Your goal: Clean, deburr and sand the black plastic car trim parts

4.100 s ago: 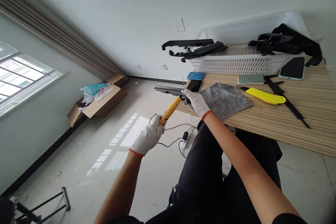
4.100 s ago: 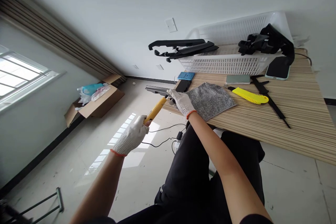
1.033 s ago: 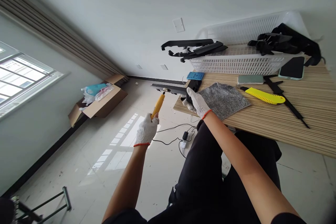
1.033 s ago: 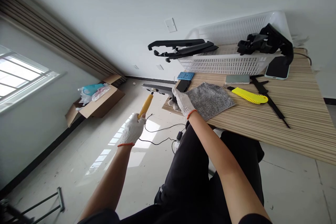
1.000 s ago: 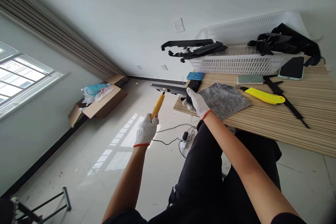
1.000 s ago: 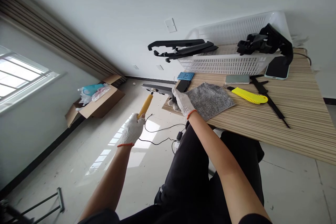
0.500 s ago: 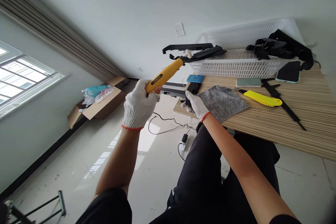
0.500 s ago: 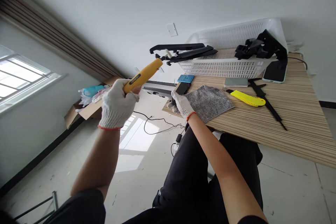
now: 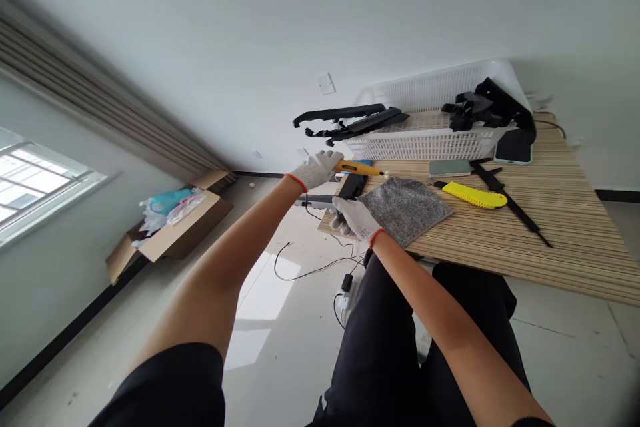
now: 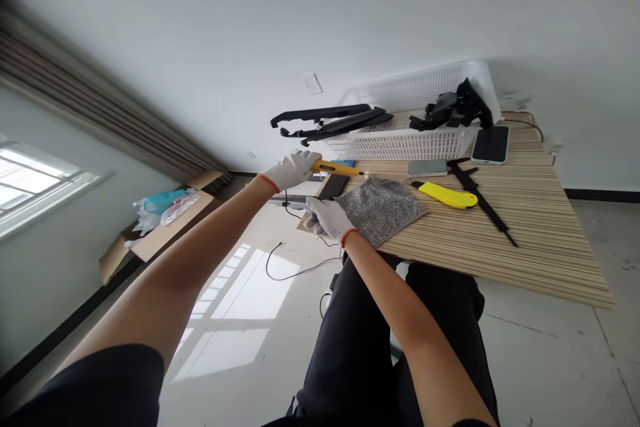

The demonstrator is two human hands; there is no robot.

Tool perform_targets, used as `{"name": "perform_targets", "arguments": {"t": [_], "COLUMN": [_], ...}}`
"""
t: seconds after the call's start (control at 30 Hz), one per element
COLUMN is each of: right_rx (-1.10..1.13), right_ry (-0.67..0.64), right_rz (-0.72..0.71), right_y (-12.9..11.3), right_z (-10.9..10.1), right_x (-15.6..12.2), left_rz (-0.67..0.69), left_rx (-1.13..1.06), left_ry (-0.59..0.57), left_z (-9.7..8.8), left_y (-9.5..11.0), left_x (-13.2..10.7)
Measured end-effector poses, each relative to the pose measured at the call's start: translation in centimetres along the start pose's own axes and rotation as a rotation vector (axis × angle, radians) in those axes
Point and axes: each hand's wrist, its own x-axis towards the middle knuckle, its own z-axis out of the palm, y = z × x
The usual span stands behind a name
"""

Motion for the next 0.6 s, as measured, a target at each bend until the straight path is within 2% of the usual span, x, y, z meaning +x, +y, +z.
{"name": "perform_targets", "arguments": {"t": [0.13,0.3,0.43,0.6], "right_rx": [0.001,0.001,-0.005,-0.086], "right_ry": [0.01,0.026,0.045,0.123], "right_rz": [-0.007,-0.026,-0.041,-0.108], "right_y": [0.1,0.4,0.7,0.6], "right_z": [0.1,0.0,-0.3,-0.5], "right_x": [0.2,0.3,0.8,-0.1], "left_rz": [0.008,-0.027,-0.113,-0.257], "left_rx": [0.029,-0.029,-0.102,-0.173], "left_ry": [-0.014,0.021,0.049,0.064], "left_z": [2.3,5.4,7.2,7.9], "left_y": [0.2,0.1,-0.4,-1.2], "left_x": [4.0,7.5,9.0,9.2]}}
